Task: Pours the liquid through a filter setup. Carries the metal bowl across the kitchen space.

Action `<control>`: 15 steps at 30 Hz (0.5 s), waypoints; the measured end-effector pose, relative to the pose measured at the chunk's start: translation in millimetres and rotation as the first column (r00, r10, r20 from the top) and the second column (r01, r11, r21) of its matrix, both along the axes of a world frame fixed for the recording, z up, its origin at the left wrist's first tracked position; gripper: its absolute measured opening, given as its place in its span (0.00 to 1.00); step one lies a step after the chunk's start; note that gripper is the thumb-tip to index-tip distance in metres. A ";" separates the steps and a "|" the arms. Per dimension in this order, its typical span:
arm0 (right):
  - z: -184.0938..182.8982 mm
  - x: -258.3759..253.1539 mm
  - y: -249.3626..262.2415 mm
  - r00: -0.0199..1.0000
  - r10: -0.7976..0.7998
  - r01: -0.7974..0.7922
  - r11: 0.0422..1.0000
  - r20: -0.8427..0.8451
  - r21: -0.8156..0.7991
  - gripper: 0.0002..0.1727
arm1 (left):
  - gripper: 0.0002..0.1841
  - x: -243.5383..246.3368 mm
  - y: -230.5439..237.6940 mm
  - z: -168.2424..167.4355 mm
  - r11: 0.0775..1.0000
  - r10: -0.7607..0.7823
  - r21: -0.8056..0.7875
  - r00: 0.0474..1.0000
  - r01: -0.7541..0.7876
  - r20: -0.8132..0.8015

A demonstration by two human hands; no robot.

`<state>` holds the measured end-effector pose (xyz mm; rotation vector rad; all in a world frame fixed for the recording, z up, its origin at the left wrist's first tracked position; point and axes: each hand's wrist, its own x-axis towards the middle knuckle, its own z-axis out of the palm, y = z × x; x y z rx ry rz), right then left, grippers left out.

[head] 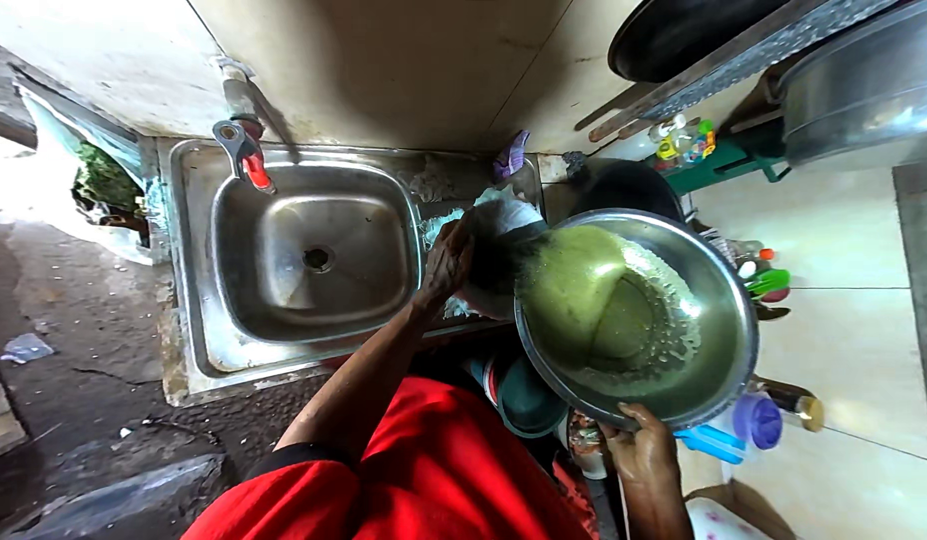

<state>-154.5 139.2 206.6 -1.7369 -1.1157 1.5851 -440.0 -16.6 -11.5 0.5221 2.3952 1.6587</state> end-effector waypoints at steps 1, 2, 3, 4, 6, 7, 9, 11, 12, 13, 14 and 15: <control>0.3 -0.5 0.0 1.000 -0.005 0.005 1.000 -0.002 0.000 0.13 | 0.28 -3.0 0.8 -0.3 0.999 -0.009 -0.051 1.000 0.008 -0.021; 0.9 -0.7 0.2 1.000 -0.008 0.007 1.000 -0.003 -0.002 0.13 | 0.28 -5.2 1.2 0.6 0.996 -0.022 -0.087 0.999 0.019 -0.028; 1.2 -0.8 0.5 1.000 -0.011 0.011 1.000 -0.001 -0.001 0.13 | 0.29 -6.9 1.4 1.9 0.993 -0.031 -0.115 0.999 0.028 -0.029; 1.5 -1.1 0.4 1.000 -0.012 0.012 1.000 0.001 -0.002 0.13 | 0.29 -8.9 1.0 3.8 0.989 -0.039 -0.141 0.999 0.037 -0.011; 2.4 -1.5 0.0 1.000 -0.014 0.014 1.000 -0.001 -0.010 0.12 | 0.31 -13.2 -0.4 8.3 0.984 -0.054 -0.166 0.997 0.064 0.063; 2.8 -1.5 -0.1 1.000 -0.015 0.015 1.000 -0.001 -0.012 0.12 | 0.32 -15.2 -1.6 10.5 0.983 -0.067 -0.163 0.992 0.083 0.104; 3.2 -2.2 -0.1 1.000 -0.019 0.019 1.000 -0.003 -0.011 0.13 | 0.39 -17.9 -6.3 14.5 0.984 -0.113 -0.124 0.983 0.132 0.148; 3.6 -2.8 0.0 1.000 -0.019 0.019 1.000 -0.004 -0.013 0.13 | 0.47 -18.0 -10.1 14.9 0.983 -0.142 -0.096 0.980 0.157 0.140; 3.6 -2.7 0.1 1.000 -0.017 0.017 1.000 -0.006 -0.013 0.13 | 0.49 -17.6 -10.8 13.6 0.984 -0.145 -0.089 0.981 0.157 0.129; 3.5 -2.9 0.3 1.000 -0.015 0.015 1.000 -0.008 -0.009 0.12 | 0.49 -17.4 -10.9 12.4 0.984 -0.144 -0.083 0.982 0.155 0.125; 3.7 -3.4 0.3 1.000 -0.010 0.010 1.000 -0.008 -0.006 0.12 | 0.46 -17.6 -10.9 10.7 0.985 -0.143 -0.080 0.982 0.154 0.125; 4.2 -3.6 0.0 1.000 -0.005 0.005 1.000 -0.002 -0.004 0.12 | 0.40 -17.8 -10.9 8.6 0.985 -0.143 -0.078 0.981 0.154 0.131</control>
